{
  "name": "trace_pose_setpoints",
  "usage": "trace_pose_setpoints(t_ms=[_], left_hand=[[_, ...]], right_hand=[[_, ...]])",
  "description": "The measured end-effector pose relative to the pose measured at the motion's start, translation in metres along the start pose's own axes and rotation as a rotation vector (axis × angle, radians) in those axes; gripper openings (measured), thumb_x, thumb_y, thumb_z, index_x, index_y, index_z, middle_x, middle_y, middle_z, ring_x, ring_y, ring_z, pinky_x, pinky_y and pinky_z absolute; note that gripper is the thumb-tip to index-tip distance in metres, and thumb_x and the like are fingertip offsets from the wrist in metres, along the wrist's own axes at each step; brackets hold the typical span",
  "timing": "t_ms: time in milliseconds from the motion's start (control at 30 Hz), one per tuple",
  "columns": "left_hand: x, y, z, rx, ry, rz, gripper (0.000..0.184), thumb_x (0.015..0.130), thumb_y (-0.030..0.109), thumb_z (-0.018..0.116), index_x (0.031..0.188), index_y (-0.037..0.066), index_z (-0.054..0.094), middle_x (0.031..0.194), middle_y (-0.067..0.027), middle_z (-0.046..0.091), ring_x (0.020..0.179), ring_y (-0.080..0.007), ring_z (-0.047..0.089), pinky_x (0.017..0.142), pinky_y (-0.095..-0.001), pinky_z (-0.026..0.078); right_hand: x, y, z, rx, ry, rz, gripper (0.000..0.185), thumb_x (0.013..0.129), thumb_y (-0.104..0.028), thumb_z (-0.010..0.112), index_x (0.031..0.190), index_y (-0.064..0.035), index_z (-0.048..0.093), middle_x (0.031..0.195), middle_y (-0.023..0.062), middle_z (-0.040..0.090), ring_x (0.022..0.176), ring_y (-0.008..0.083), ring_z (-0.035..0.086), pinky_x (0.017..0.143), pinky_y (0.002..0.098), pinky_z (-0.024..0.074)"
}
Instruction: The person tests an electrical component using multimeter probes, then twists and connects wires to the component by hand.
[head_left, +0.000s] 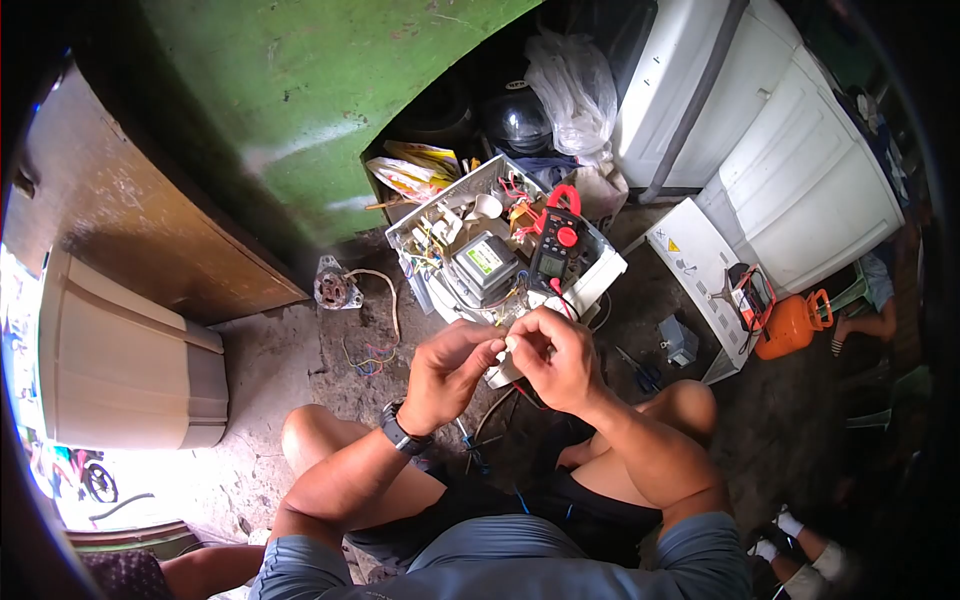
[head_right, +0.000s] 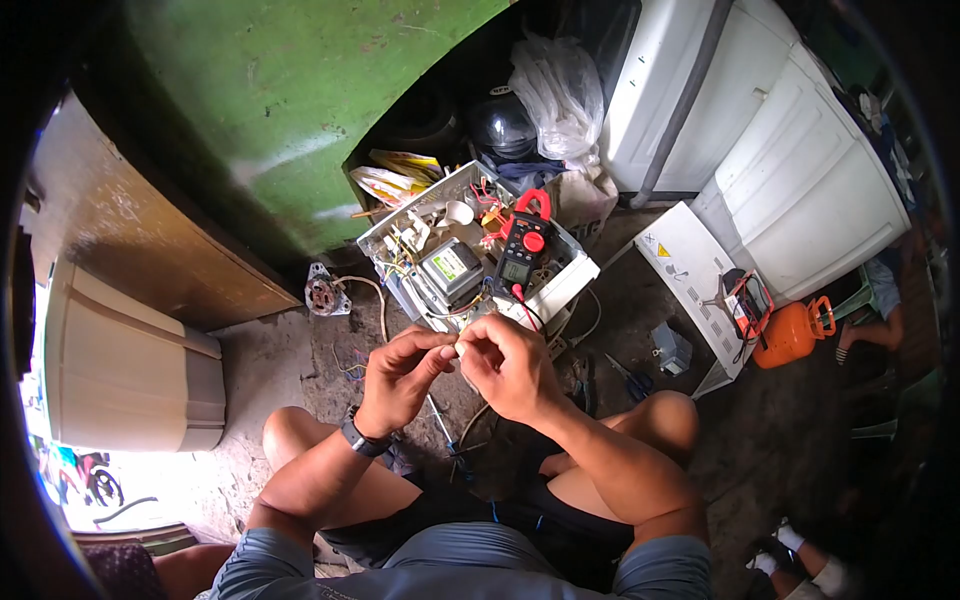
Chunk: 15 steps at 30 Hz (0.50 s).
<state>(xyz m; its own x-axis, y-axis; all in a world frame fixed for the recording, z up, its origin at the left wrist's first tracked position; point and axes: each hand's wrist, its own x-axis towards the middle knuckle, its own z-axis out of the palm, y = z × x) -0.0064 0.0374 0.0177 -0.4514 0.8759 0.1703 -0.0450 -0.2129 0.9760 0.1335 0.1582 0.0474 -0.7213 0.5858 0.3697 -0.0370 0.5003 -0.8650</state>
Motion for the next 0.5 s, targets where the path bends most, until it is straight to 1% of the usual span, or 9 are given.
trace_pose_setpoints(t_ms=[33, 100, 133, 233, 267, 300, 367, 433, 500], left_hand=[[0.0, 0.001, 0.0, 0.164, 0.005, 0.095, 0.013, 0.096, 0.009, 0.07, 0.106, 0.0, 0.073, 0.093, -0.0051, 0.07, 0.086, -0.014, 0.064, 0.076, -0.0292, 0.051], [0.001, 0.002, -0.001, 0.274, -0.002, 0.17, 0.013, 0.096, 0.006, 0.069, 0.107, -0.001, 0.072, 0.092, -0.0047, 0.068, 0.085, -0.0128, 0.063, 0.077, -0.0274, 0.051], [0.001, 0.003, -0.001, 0.385, -0.009, 0.245, 0.013, 0.096, 0.003, 0.068, 0.108, -0.002, 0.072, 0.091, -0.0043, 0.067, 0.083, -0.0115, 0.063, 0.077, -0.0256, 0.052], [0.001, -0.004, -0.001, 0.084, 0.029, 0.073, 0.014, 0.096, 0.006, 0.069, 0.108, -0.002, 0.072, 0.094, -0.0053, 0.069, 0.085, -0.0124, 0.064, 0.078, -0.0272, 0.053], [0.001, -0.002, -0.002, 0.087, 0.028, 0.075, 0.014, 0.096, 0.006, 0.069, 0.108, -0.002, 0.072, 0.094, -0.0053, 0.069, 0.085, -0.0124, 0.064, 0.078, -0.0272, 0.053], [0.002, 0.002, -0.002, -0.052, 0.036, -0.028, 0.014, 0.097, 0.008, 0.069, 0.108, -0.001, 0.072, 0.097, -0.0061, 0.071, 0.086, -0.0128, 0.065, 0.078, -0.0279, 0.053], [0.003, 0.006, -0.002, -0.194, 0.043, -0.133, 0.015, 0.097, 0.01, 0.07, 0.108, 0.0, 0.072, 0.099, -0.0069, 0.072, 0.087, -0.0132, 0.065, 0.079, -0.0287, 0.054], [0.003, 0.007, -0.002, -0.272, -0.003, -0.197, 0.022, 0.097, 0.018, 0.071, 0.112, 0.002, 0.072, 0.102, -0.0042, 0.073, 0.088, -0.0104, 0.064, 0.081, -0.0266, 0.054], [0.003, 0.006, -0.001, -0.292, -0.008, -0.22, 0.022, 0.097, 0.018, 0.071, 0.112, 0.002, 0.073, 0.102, -0.0042, 0.073, 0.088, -0.0103, 0.064, 0.081, -0.0266, 0.054]], right_hand=[[-0.002, 0.002, 0.002, 0.0, 0.0, 0.0, 0.008, 0.091, -0.008, 0.069, 0.088, -0.0065, 0.061, 0.072, 0.001, 0.057, 0.057, 0.0089, 0.055, 0.052, 0.0266, 0.0448], [-0.006, 0.01, 0.006, 0.687, -0.11, 0.49, 0.012, 0.097, -0.013, 0.065, 0.088, -0.0065, 0.062, 0.07, -0.003, 0.055, 0.057, 0.0026, 0.049, 0.05, 0.0215, 0.0388], [-0.008, 0.01, 0.006, 0.788, -0.117, 0.523, 0.008, 0.098, -0.015, 0.065, 0.097, -0.0066, 0.063, 0.073, -0.0048, 0.055, 0.057, 0.0018, 0.051, 0.048, 0.0187, 0.0353], [0.001, 0.0, -0.011, 0.701, -0.213, 0.562, 0.011, 0.099, -0.013, 0.063, 0.105, -0.0046, 0.061, 0.085, -0.0011, 0.057, 0.061, 0.0022, 0.055, 0.05, 0.0194, 0.0406], [0.002, -0.003, -0.012, 0.5, -0.098, 0.346, 0.021, 0.096, -0.012, 0.066, 0.114, -0.0027, 0.058, 0.104, 0.0068, 0.059, 0.066, 0.0056, 0.06, 0.052, 0.021, 0.0464], [0.004, -0.01, -0.016, 0.052, 0.044, 0.103, 0.033, 0.089, -0.01, 0.072, 0.12, -0.0038, 0.061, 0.119, 0.0122, 0.056, 0.078, 0.0139, 0.064, 0.061, 0.0265, 0.0534], [0.011, -0.004, -0.017, -0.416, 0.19, -0.437, 0.045, 0.08, -0.008, 0.078, 0.123, -0.0093, 0.065, 0.123, 0.0114, 0.056, 0.093, 0.0226, 0.063, 0.077, 0.0346, 0.0553], [0.011, -0.009, -0.021, -0.649, 0.107, -0.58, 0.047, 0.074, -0.007, 0.08, 0.119, -0.0129, 0.069, 0.127, 0.0081, 0.056, 0.106, 0.0263, 0.06, 0.093, 0.0416, 0.0503], [0.011, -0.008, -0.021, -0.65, 0.087, -0.544, 0.04, 0.074, -0.009, 0.079, 0.113, -0.0133, 0.071, 0.125, 0.0055, 0.059, 0.109, 0.0249, 0.059, 0.097, 0.0428, 0.0466]])
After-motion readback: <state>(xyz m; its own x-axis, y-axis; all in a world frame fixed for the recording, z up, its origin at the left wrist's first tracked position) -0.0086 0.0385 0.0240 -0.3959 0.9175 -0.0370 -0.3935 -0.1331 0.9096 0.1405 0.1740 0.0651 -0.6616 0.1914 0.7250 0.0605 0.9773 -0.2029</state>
